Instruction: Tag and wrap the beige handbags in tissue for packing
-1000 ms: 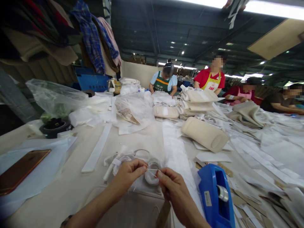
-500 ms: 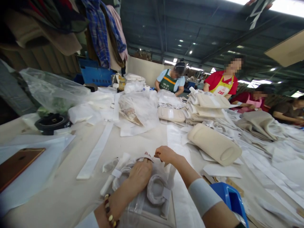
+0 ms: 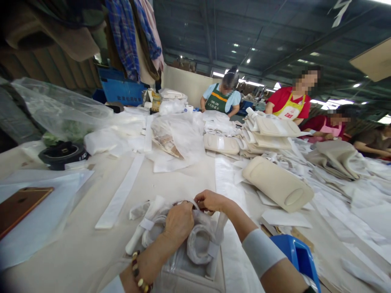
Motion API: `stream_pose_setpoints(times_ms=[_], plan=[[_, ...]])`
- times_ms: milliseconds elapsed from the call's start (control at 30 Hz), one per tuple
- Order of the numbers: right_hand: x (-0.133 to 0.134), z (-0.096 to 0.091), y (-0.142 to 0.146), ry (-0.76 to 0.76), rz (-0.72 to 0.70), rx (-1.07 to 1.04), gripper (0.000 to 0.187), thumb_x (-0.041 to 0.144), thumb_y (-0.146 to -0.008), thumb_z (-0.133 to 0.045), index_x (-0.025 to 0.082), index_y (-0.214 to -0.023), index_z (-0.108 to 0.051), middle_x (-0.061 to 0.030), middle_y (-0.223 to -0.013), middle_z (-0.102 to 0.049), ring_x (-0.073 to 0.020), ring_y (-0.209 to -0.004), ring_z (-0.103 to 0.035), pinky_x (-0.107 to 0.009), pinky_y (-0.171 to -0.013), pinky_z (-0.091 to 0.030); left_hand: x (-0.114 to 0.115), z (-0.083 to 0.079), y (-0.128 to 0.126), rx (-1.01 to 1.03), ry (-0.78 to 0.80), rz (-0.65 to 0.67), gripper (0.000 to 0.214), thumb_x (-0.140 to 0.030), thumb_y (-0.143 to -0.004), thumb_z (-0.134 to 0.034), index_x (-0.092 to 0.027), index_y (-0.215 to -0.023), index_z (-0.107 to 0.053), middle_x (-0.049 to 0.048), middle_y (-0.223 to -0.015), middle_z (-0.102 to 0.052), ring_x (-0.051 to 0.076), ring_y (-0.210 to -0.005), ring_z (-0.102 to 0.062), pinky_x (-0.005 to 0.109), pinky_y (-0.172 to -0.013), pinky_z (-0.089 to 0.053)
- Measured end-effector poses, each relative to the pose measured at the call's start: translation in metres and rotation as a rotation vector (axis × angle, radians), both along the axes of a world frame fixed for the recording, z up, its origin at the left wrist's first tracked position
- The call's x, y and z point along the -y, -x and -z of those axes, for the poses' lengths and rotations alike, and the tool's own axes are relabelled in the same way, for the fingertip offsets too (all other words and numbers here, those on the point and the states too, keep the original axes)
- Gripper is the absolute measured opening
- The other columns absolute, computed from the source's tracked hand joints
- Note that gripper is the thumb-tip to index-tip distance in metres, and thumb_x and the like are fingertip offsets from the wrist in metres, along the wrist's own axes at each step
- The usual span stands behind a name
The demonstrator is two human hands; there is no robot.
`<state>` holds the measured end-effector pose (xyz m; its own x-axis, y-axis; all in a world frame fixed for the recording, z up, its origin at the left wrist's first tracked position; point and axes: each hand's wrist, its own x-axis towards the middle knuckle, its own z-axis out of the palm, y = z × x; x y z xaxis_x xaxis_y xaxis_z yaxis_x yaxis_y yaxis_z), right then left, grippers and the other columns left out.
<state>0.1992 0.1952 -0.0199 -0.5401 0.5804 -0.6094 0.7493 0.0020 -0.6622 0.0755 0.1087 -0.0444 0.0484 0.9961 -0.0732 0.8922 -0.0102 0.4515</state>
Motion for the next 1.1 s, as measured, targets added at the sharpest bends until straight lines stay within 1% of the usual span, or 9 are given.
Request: stream_pose_setpoints(times_ms=[167, 333, 533, 633, 700, 833, 900, 1000, 1100], plan=[[0.003, -0.003, 0.0, -0.039, 0.012, 0.023, 0.014, 0.01, -0.07, -0.043, 0.016, -0.073, -0.056, 0.0084, -0.047, -0.04, -0.005, -0.039, -0.033, -0.015, -0.039, -0.03, -0.002, 0.001, -0.001, 0.046, 0.033, -0.063, 0.032, -0.011, -0.085, -0.037, -0.013, -0.095, -0.068, 0.0138, -0.093, -0.069, 0.024, -0.09, -0.066, 0.032, -0.078, -0.048], [0.004, -0.005, -0.002, -0.143, -0.058, 0.08, 0.019, 0.01, -0.072, -0.044, 0.015, -0.079, -0.061, 0.0061, -0.053, -0.049, -0.006, -0.044, -0.042, -0.016, -0.043, -0.036, -0.002, 0.0, 0.001, 0.086, 0.03, -0.081, 0.034, -0.011, -0.086, -0.036, -0.013, -0.096, -0.068, 0.013, -0.094, -0.07, 0.023, -0.091, -0.065, 0.03, -0.079, -0.047], [0.007, -0.024, 0.001, -0.412, -0.215, 0.253, 0.016, 0.009, -0.071, -0.056, 0.016, -0.078, -0.068, -0.0007, -0.07, -0.067, -0.0126, -0.067, -0.06, -0.021, -0.06, -0.043, 0.002, -0.005, 0.004, 0.149, -0.01, -0.035, 0.033, -0.009, -0.085, -0.035, -0.015, -0.096, -0.066, 0.0126, -0.096, -0.069, 0.024, -0.092, -0.063, 0.032, -0.079, -0.044], [0.01, -0.034, 0.004, -0.576, -0.293, 0.389, 0.013, 0.013, -0.071, -0.062, 0.017, -0.081, -0.068, -0.0033, -0.08, -0.069, -0.0176, -0.079, -0.063, -0.029, -0.072, -0.045, 0.003, -0.01, 0.005, 0.194, -0.003, -0.05, 0.029, -0.009, -0.085, -0.037, -0.012, -0.096, -0.064, 0.0144, -0.093, -0.068, 0.025, -0.09, -0.063, 0.034, -0.077, -0.043], [0.013, -0.037, 0.006, -0.674, -0.333, 0.472, 0.013, 0.012, -0.073, -0.06, 0.016, -0.083, -0.068, -0.0058, -0.085, -0.07, -0.0198, -0.085, -0.063, -0.033, -0.077, -0.044, 0.002, -0.016, 0.007, 0.244, 0.012, -0.065, 0.025, -0.01, -0.083, -0.04, -0.011, -0.092, -0.064, 0.0143, -0.089, -0.068, 0.025, -0.087, -0.063, 0.034, -0.075, -0.042], [0.02, -0.039, 0.005, -0.841, -0.397, 0.561, 0.024, 0.002, -0.073, -0.05, 0.013, -0.082, -0.068, -0.015, -0.098, -0.067, -0.026, -0.097, -0.061, -0.035, -0.082, -0.04, 0.002, -0.023, 0.014, 0.411, 0.044, -0.077, 0.016, -0.01, -0.077, -0.047, -0.014, -0.074, -0.062, 0.0097, -0.08, -0.066, 0.023, -0.08, -0.06, 0.032, -0.073, -0.04], [0.022, -0.039, 0.005, -0.907, -0.42, 0.573, 0.028, 0.0, -0.076, -0.044, 0.012, -0.085, -0.068, -0.0173, -0.104, -0.065, -0.0278, -0.103, -0.059, -0.035, -0.083, -0.039, 0.002, -0.023, 0.018, 0.536, 0.053, -0.074, 0.013, -0.011, -0.073, -0.05, -0.016, -0.065, -0.058, 0.0055, -0.073, -0.064, 0.019, -0.075, -0.058, 0.029, -0.07, -0.039], [0.023, -0.041, 0.004, -0.956, -0.443, 0.583, 0.036, -0.001, -0.08, -0.037, 0.014, -0.093, -0.067, -0.0153, -0.102, -0.066, -0.0252, -0.098, -0.061, -0.032, -0.076, -0.041, 0.002, -0.02, 0.022, 0.756, 0.066, -0.087, 0.011, -0.015, -0.071, -0.051, -0.017, -0.061, -0.053, 0.0005, -0.064, -0.06, 0.015, -0.066, -0.054, 0.025, -0.064, -0.038], [0.022, -0.045, 0.004, -0.966, -0.464, 0.584, 0.039, 0.0, -0.081, -0.039, 0.018, -0.106, -0.063, -0.0113, -0.098, -0.069, -0.0221, -0.089, -0.065, -0.028, -0.068, -0.041, 0.002, -0.016, 0.024, 0.964, 0.074, -0.127, 0.008, -0.02, -0.071, -0.051, -0.017, -0.063, -0.052, 0.0008, -0.065, -0.061, 0.013, -0.061, -0.051, 0.024, -0.06, -0.037]])
